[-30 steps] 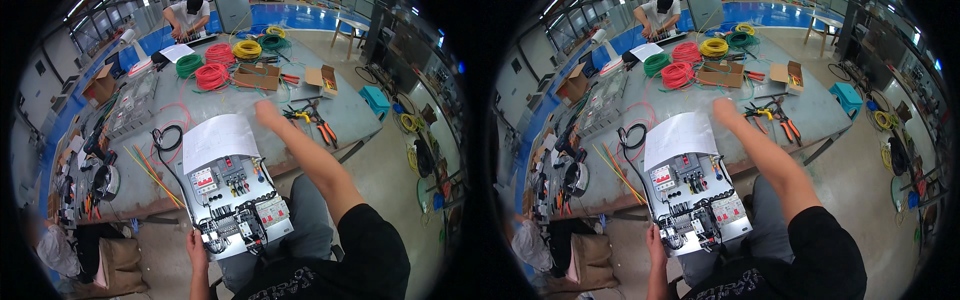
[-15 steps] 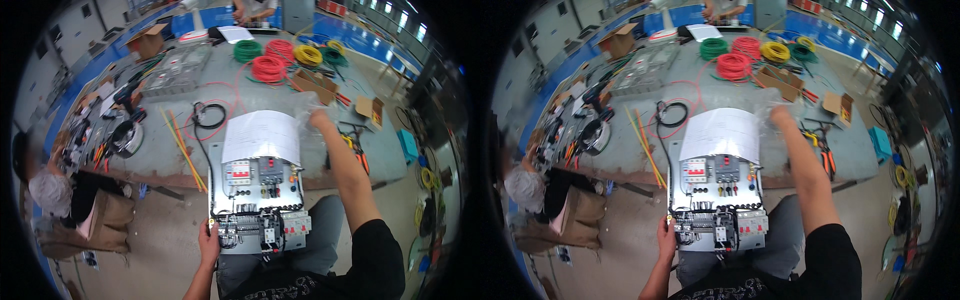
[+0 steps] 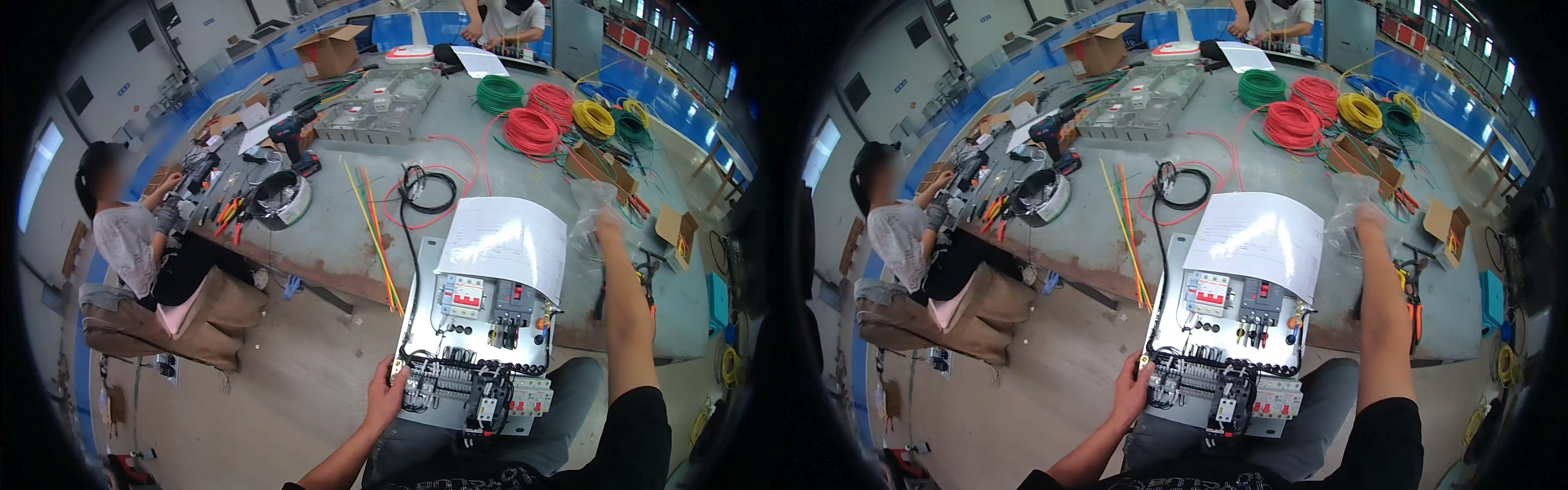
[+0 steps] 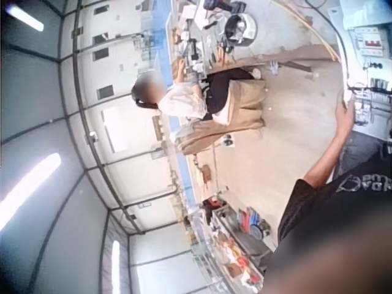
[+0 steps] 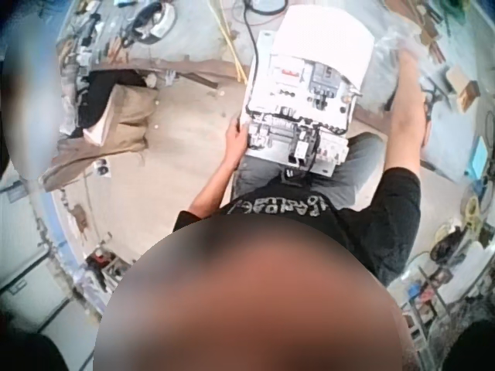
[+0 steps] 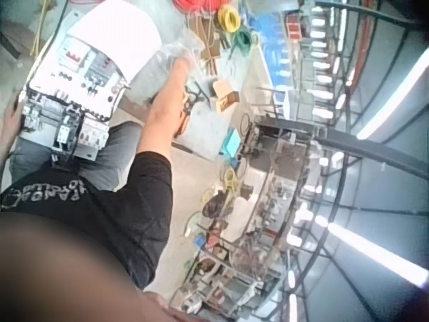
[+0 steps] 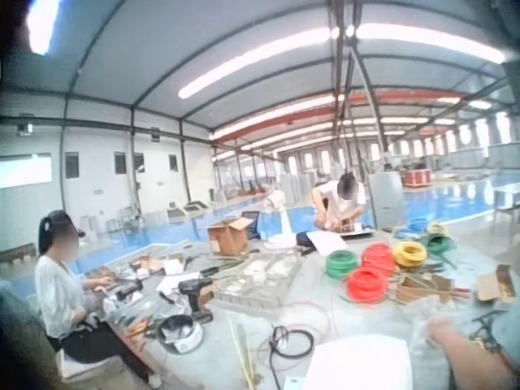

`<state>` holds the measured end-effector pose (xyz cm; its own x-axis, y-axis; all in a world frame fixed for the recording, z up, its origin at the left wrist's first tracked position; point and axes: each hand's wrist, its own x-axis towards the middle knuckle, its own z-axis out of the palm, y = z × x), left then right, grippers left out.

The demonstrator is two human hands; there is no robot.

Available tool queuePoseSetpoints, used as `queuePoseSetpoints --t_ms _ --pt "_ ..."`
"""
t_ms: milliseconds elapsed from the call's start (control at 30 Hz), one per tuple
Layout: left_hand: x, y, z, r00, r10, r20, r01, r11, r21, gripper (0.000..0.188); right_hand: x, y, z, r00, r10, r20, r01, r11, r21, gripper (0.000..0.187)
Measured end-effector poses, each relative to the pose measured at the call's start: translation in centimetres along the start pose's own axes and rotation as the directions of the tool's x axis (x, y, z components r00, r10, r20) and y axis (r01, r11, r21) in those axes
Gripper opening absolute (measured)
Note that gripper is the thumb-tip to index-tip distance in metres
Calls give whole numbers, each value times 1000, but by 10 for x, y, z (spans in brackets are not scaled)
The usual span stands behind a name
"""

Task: The person assembles an electrical control panel by stripping wires, inserting them into terminal blocks, and tightening connections with a screwdriver and power drill. They handle multiple colored wires and organize components within the open panel box.

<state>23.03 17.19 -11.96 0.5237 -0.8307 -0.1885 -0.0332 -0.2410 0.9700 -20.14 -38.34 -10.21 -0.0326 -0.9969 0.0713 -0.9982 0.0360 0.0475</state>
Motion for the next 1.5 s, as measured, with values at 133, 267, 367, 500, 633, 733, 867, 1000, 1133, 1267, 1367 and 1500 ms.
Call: queuePoseSetpoints --t_ms 133,267,367,500,633,733,867,1000,1133,1267,1367,1500 --pt "5 6 8 1000 28 12 -28 1000 5 46 22 33 16 999 41 7 -42 998 49 35" --pt "5 3 7 999 32 4 -32 999 12 47 32 55 37 998 43 -38 -38 992 119 39" --pt "-1 -6 2 999 19 -41 -19 1000 7 47 38 49 44 997 49 -52 -37 975 217 43" --pt "4 8 7 1000 22 -12 -20 994 107 49 37 78 66 971 16 -239 6 996 93 41" --pt "10 -2 8 999 45 -22 -41 985 165 46 13 53 59 913 -78 -401 88 996 5 19" --pt "1 14 5 1000 -4 -24 9 977 212 42 -9 35 43 949 -158 -272 173 984 32 30" --pt "1 14 12 998 59 5 -60 997 45 41 -38 38 0 980 -170 -105 187 966 181 32" --pt "1 -2 -2 997 66 -37 -66 998 -1 42 -123 -9 -73 979 -88 185 -72 697 714 13" --pt "-5 7 0 998 67 12 -67 998 10 43 -228 -11 -118 969 -243 52 40 359 933 10" --pt "-5 16 7 999 33 26 -32 998 -45 43 -308 -35 -103 878 -420 232 -212 94 973 10" --pt "-5 11 6 998 50 25 -48 997 -55 43 -325 -58 -87 887 -384 255 -254 56 966 10" --pt "-3 7 5 998 50 24 -49 997 -61 43 -326 -64 -80 922 -321 217 -196 96 976 10"
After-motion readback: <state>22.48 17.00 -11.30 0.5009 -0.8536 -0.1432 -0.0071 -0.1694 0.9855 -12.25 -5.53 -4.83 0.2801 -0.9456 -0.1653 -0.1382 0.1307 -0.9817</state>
